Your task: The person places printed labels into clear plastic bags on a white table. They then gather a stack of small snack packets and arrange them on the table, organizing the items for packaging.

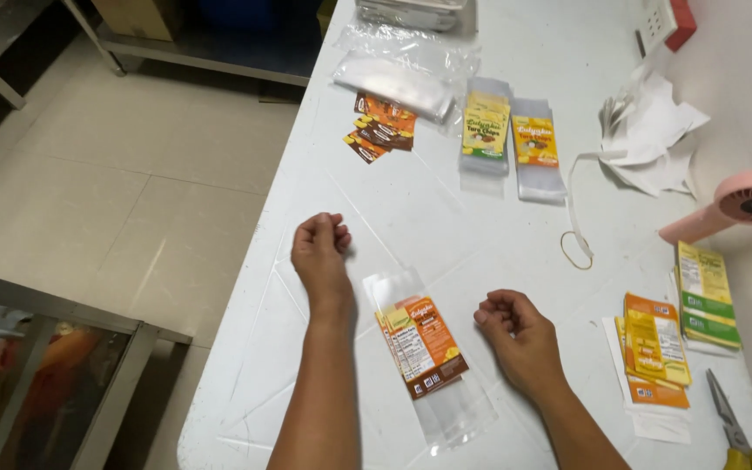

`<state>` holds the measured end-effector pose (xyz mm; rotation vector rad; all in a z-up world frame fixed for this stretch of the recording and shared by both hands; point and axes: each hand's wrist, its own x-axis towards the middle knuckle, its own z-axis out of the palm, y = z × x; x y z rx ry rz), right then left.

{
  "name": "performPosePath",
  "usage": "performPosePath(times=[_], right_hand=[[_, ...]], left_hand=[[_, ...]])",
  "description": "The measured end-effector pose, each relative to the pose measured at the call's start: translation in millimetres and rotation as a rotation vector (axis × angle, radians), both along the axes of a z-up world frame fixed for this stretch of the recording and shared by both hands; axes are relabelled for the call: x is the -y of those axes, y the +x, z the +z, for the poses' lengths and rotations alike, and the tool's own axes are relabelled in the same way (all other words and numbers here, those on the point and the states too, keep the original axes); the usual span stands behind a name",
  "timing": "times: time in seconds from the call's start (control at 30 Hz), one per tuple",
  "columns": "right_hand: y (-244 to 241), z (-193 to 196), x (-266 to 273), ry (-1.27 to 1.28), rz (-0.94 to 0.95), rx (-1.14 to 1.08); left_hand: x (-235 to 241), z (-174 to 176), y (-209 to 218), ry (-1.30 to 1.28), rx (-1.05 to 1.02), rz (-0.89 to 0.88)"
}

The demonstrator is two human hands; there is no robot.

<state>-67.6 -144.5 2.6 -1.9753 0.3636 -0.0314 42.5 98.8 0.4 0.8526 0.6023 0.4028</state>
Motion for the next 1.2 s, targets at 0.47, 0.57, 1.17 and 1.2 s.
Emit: performPosePath(times=[0.47,0.57,1.17,1.2], right_hand=[[243,0,-13,-0.660,0.405,0.501],[314,-2,-26,-0.876,0.481,0.443],[432,-25,-60,-1.013,0.545,0.240],[437,-35,-58,-0.999,0.567,0.335]], left_hand=[[10,-6,15,-0.105,-0.046,-0.203],[11,-4,15,-0.080,-0.062,-0.241],[11,11,16,-0.061,-0.188,-0.390],[11,10,17,-0.059,-0.181,-0.391]])
